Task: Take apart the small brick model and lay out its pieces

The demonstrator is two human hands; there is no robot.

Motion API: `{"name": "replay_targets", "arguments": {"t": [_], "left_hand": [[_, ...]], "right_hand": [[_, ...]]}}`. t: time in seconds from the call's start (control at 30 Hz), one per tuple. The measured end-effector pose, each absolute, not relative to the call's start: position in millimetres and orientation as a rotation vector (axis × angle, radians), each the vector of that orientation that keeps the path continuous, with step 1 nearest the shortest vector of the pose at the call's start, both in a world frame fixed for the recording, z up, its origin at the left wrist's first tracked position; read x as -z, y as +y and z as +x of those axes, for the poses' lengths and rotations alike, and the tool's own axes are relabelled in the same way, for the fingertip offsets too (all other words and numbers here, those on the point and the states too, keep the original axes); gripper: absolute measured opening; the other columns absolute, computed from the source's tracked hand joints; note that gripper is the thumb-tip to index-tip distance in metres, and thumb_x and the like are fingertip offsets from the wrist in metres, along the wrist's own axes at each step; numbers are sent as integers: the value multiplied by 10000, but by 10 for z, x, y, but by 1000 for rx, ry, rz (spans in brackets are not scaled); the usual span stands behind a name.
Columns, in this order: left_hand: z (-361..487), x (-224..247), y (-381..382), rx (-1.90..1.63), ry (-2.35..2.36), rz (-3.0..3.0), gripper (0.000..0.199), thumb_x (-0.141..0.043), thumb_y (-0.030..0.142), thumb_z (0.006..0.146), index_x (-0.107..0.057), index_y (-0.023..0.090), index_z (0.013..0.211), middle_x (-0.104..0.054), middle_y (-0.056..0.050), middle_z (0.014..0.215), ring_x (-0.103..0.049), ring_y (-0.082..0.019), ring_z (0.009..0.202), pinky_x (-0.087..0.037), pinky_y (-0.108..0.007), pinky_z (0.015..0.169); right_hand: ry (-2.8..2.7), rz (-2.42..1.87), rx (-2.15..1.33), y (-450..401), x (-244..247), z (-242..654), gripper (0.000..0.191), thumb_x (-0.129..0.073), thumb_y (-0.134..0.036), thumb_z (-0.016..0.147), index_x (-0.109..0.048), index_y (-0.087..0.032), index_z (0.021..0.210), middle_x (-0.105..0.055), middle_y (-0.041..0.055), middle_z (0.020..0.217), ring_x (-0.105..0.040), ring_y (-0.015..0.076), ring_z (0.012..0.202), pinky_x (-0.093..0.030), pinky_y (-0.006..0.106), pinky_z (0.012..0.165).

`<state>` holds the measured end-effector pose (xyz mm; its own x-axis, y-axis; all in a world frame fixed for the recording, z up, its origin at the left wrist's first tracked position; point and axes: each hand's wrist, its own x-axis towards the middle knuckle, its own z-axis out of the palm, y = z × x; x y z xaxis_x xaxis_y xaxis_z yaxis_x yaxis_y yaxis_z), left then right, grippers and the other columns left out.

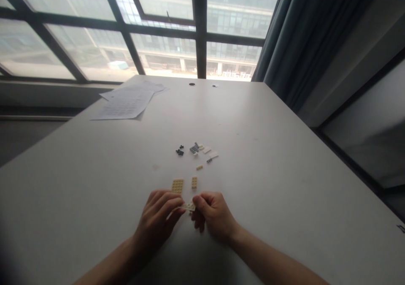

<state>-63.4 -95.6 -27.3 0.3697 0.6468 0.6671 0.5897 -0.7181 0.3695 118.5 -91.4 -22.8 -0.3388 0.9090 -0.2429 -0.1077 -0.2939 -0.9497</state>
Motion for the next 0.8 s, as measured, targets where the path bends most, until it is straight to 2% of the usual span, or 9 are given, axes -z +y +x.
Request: {"name": "replay_targets", "arguments": {"t": [0.17, 0.27, 0.37, 0.53, 0.63, 0.8], "left_hand": [[-631, 258, -960, -1291, 1147, 2541, 68, -585, 123, 859, -578, 186, 883, -642, -22, 809, -551, -154, 765, -409, -316, 765], [-628, 250, -968, -1304, 1145, 2524, 125, -583, 82, 847, -587, 190, 910, -649, -21, 823, -554, -152, 769, -413, -317, 770], [-626, 249, -971, -1325, 1125, 2516, 152, -585, 61, 840, -594, 195, 913, -651, -16, 821, -547, -148, 768, -410, -318, 773], [-633, 266, -960, -1335, 1183, 2524, 142, -590, 85, 843, -612, 194, 932, -652, -25, 835, -541, -153, 789, -412, -324, 779], [-626, 260, -955, -1267, 1212, 2562, 119, -576, 104, 849, -628, 197, 904, -657, -32, 854, -551, -160, 817, -414, -329, 800], [-602, 240, -968, -1101, 1090, 2711, 195, -540, 78, 839, -643, 208, 941, -677, -40, 917, -567, -182, 893, -410, -348, 829]], "right_hand": [[-1152, -1092, -1739, -916, 238, 1196, 449, -621, -560, 791, -584, -133, 656, -595, 7, 534, -496, 87, 381, -385, 203, 365], [-1149, -1068, -1692, -921, 235, 1218, 308, -726, -429, 744, -623, -140, 765, -643, 8, 609, -583, 112, 512, -483, 237, 516], [-1197, -1067, -1632, -923, 230, 1251, 239, -765, -335, 716, -632, -159, 807, -658, -2, 649, -612, 127, 591, -503, 263, 616], [-1450, -1234, -1289, -872, 222, 1370, 142, -696, -304, 782, -653, -172, 813, -655, 7, 705, -589, 131, 635, -467, 246, 612], [-1624, -1393, -1064, -849, 214, 1438, 119, -662, -294, 807, -657, -177, 786, -639, 1, 667, -556, 128, 597, -437, 243, 579], [-1902, -1478, -813, -881, 202, 1437, 60, -637, -199, 808, -643, -193, 748, -629, -11, 676, -535, 129, 598, -409, 247, 599]]}}
